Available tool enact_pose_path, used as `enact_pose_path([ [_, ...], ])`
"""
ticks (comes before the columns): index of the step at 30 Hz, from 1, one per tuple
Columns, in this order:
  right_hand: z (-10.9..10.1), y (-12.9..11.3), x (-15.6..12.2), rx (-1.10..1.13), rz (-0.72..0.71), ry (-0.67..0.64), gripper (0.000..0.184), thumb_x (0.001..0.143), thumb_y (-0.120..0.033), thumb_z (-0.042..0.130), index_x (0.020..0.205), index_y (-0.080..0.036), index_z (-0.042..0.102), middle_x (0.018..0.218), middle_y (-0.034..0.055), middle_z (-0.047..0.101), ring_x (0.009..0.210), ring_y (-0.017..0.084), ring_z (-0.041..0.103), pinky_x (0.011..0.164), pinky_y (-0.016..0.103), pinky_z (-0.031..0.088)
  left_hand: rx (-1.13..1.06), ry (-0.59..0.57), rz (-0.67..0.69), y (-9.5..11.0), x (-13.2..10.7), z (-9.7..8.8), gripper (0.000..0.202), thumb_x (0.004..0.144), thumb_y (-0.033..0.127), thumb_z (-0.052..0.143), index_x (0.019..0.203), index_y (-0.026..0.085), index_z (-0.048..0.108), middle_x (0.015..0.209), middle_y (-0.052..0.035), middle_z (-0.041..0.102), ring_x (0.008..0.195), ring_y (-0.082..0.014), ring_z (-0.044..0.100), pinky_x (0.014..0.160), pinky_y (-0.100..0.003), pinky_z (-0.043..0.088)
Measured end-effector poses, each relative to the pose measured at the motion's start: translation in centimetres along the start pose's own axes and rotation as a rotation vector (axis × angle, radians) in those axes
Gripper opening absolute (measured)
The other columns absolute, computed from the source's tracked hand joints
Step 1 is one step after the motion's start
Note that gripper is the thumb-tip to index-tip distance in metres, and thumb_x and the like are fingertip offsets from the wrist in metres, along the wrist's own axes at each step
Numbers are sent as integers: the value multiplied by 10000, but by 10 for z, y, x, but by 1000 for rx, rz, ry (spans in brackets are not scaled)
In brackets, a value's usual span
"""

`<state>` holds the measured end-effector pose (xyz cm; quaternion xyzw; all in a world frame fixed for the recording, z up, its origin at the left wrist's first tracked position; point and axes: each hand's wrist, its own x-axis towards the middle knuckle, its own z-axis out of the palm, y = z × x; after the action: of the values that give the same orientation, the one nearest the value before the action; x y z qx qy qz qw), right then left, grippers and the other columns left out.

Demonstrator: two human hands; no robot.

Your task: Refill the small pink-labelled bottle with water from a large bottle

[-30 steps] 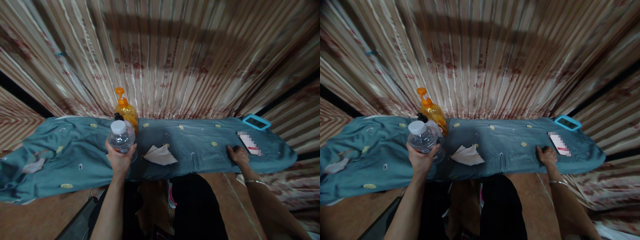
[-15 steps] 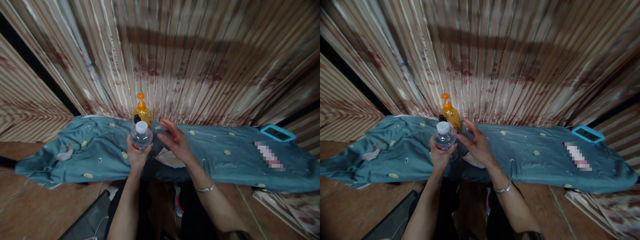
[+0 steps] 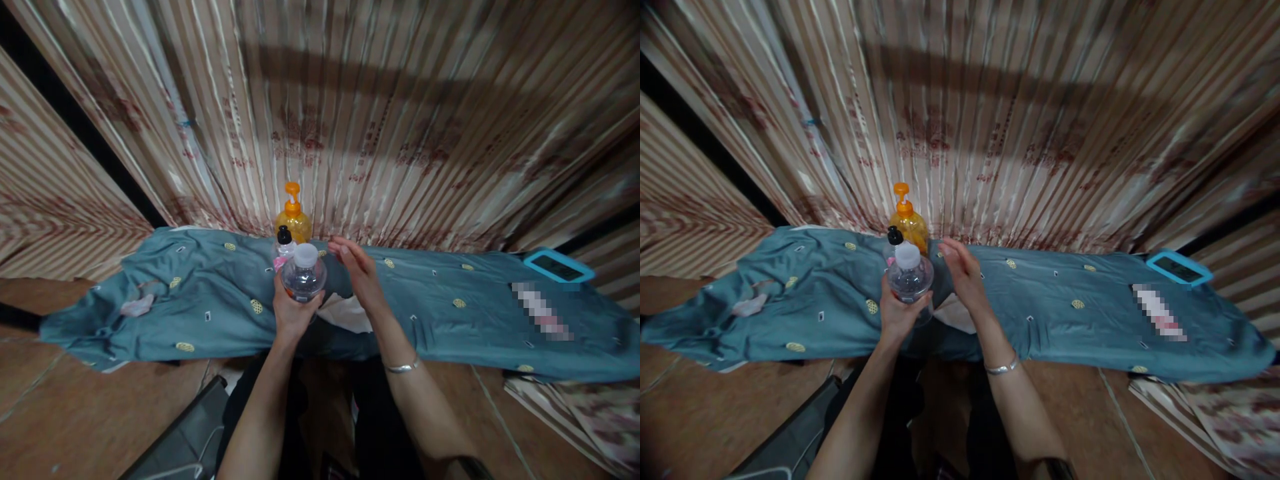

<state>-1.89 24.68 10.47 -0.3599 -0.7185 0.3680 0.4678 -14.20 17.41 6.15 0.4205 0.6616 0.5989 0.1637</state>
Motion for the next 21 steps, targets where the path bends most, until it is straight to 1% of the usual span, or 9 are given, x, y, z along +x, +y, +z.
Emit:
enact_pose_path([
  [2, -11, 31, -7, -147, 86, -30, 361, 936, -373, 402, 1222, -159, 450, 1198, 114, 587, 1099, 243, 564, 938, 489, 432, 24, -6, -5, 0, 1, -1, 854, 503, 333, 790, 1241, 168, 393, 1083, -95, 622, 991, -246, 616, 874, -381, 503],
  [3, -15, 46, -12, -238, 138, -75, 353, 902, -357, 488, 1205, -175, 484, 1186, 103, 590, 1082, 257, 566, 929, 508, 428, 27, -10, -2, 1, 1, -1, 857, 505, 329, 789, 1245, 166, 389, 1090, -97, 619, 999, -244, 613, 881, -378, 500],
  [4, -19, 60, -18, -325, 185, -137, 355, 865, -335, 560, 1189, -198, 511, 1205, 96, 577, 1098, 270, 551, 939, 519, 411, 25, -14, 5, 1, 1, -1, 858, 508, 324, 786, 1249, 165, 384, 1097, -98, 616, 1005, -240, 611, 885, -372, 499],
  [5, -22, 71, -25, -398, 221, -200, 367, 843, -311, 595, 1180, -184, 522, 1241, 99, 552, 1125, 284, 525, 950, 549, 391, 20, -18, 12, 1, 1, -1, 858, 512, 320, 784, 1253, 163, 379, 1104, -99, 613, 1010, -236, 610, 887, -366, 499],
  [7, -26, 86, -37, -510, 270, -327, 351, 824, -290, 623, 1150, -184, 549, 1286, 96, 518, 1162, 296, 489, 955, 558, 384, 19, -19, 29, 1, 1, 0, 858, 517, 321, 781, 1256, 162, 375, 1117, -101, 607, 1022, -232, 605, 895, -360, 496],
  [10, -28, 89, -49, -625, 271, -451, 293, 821, -279, 626, 1090, -173, 578, 1266, 89, 529, 1158, 287, 488, 941, 536, 401, 31, -7, 53, -1, 1, 1, 859, 509, 328, 787, 1248, 163, 381, 1135, -105, 599, 1045, -239, 594, 913, -372, 486],
  [13, -28, 82, -52, -691, 263, -505, 174, 845, -283, 597, 970, -162, 611, 1078, 60, 623, 997, 227, 585, 859, 460, 470, 32, 5, 48, -2, 1, 3, 861, 502, 323, 791, 1244, 167, 382, 1131, -102, 600, 1038, -241, 595, 912, -378, 486],
  [17, -38, 77, -47, -720, 277, -499, 150, 865, -298, 570, 903, -160, 616, 889, 23, 653, 805, 174, 628, 743, 386, 516, 25, -5, 50, -2, 1, 4, 848, 517, 324, 785, 1246, 174, 379, 1120, -92, 604, 1022, -228, 601, 898, -362, 492],
  [21, -69, 85, -43, -712, 293, -409, 146, 870, -286, 564, 892, -150, 612, 872, 15, 652, 783, 167, 631, 706, 361, 527, 16, 2, 52, -1, 0, 4, 840, 524, 324, 783, 1245, 177, 378, 1130, -91, 597, 1025, -223, 598, 902, -359, 489],
])
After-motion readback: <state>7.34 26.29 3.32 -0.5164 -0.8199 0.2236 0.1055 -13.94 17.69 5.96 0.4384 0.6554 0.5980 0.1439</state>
